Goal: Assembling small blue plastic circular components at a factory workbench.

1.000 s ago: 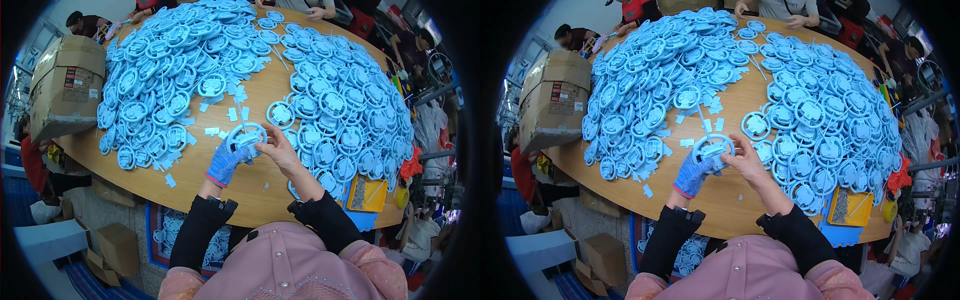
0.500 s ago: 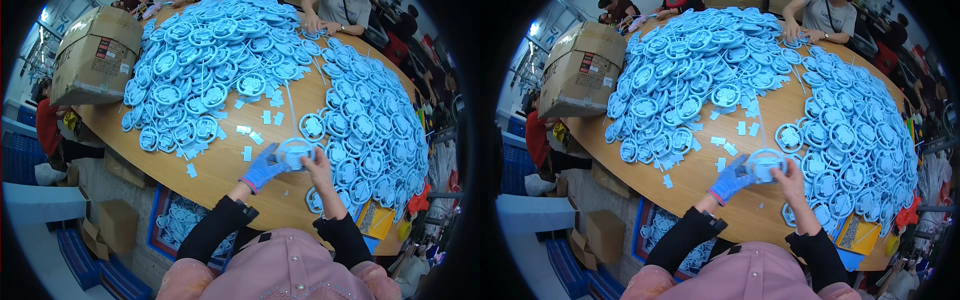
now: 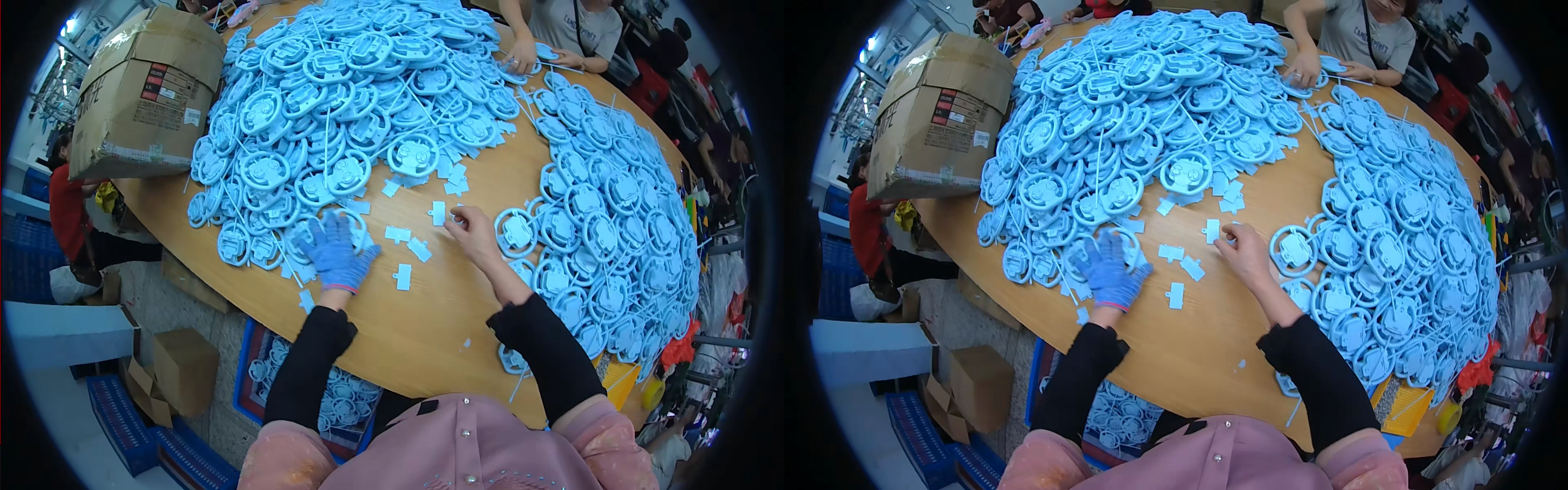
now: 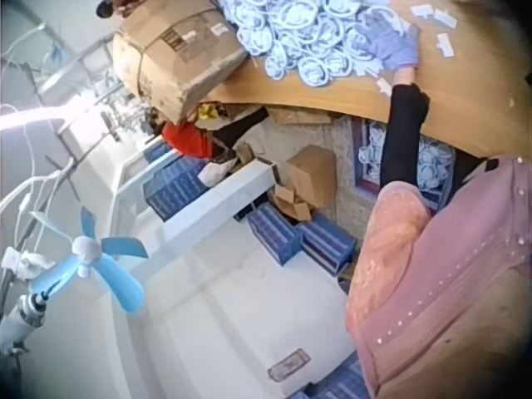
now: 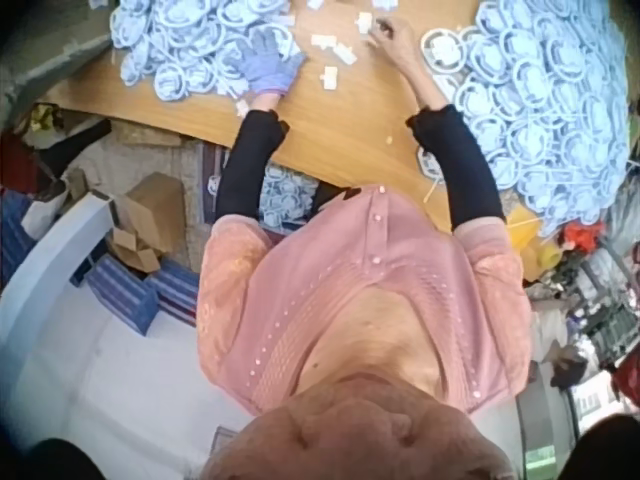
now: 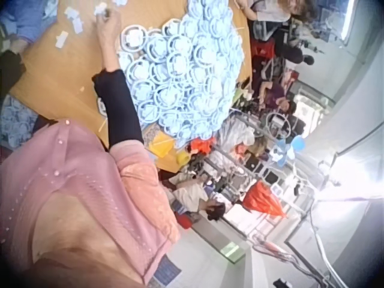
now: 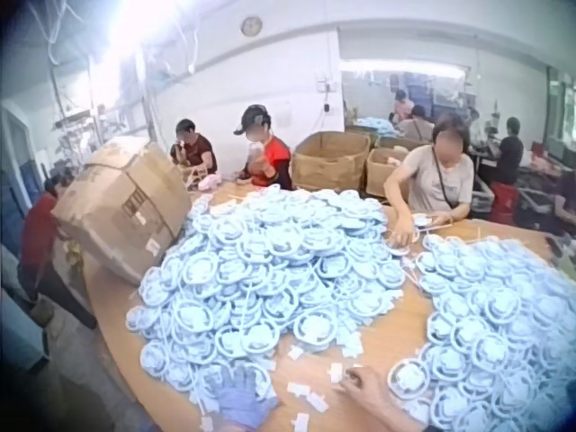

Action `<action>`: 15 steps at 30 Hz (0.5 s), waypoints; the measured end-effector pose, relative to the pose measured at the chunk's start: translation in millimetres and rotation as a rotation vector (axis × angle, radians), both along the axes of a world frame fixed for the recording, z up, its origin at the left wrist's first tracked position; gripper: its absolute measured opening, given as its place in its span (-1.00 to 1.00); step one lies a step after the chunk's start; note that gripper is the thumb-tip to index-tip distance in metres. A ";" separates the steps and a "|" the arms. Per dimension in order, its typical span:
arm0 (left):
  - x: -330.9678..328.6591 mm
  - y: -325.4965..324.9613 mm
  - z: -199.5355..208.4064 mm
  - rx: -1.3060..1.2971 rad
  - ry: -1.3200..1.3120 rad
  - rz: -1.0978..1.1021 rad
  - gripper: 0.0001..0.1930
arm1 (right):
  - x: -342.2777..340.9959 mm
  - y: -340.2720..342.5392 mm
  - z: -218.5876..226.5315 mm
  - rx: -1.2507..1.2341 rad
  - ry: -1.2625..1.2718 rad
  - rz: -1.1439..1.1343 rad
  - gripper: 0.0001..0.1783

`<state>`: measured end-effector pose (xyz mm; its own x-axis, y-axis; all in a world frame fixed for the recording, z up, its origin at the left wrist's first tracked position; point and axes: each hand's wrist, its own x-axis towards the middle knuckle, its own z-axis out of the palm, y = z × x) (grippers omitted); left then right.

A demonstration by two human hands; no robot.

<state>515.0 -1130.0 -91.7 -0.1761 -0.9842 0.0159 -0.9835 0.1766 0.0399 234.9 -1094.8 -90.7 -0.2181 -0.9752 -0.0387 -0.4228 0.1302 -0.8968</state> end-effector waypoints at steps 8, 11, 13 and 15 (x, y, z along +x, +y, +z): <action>-37.4 50.4 -0.2 0.025 0.221 -0.289 -0.33 | 35.6 -34.4 -12.3 0.104 0.786 0.154 -0.62; -31.4 51.9 1.1 -0.028 0.328 -0.275 -0.36 | 12.0 -21.4 -27.7 0.027 0.557 0.120 -0.69; -21.7 41.7 12.3 -0.071 0.449 -0.209 -0.34 | -6.9 -12.9 -32.6 -0.012 0.336 0.086 -0.74; -3.6 29.4 13.9 -0.116 0.503 -0.023 -0.28 | -13.4 -0.1 -34.3 0.133 -0.128 -0.109 -0.82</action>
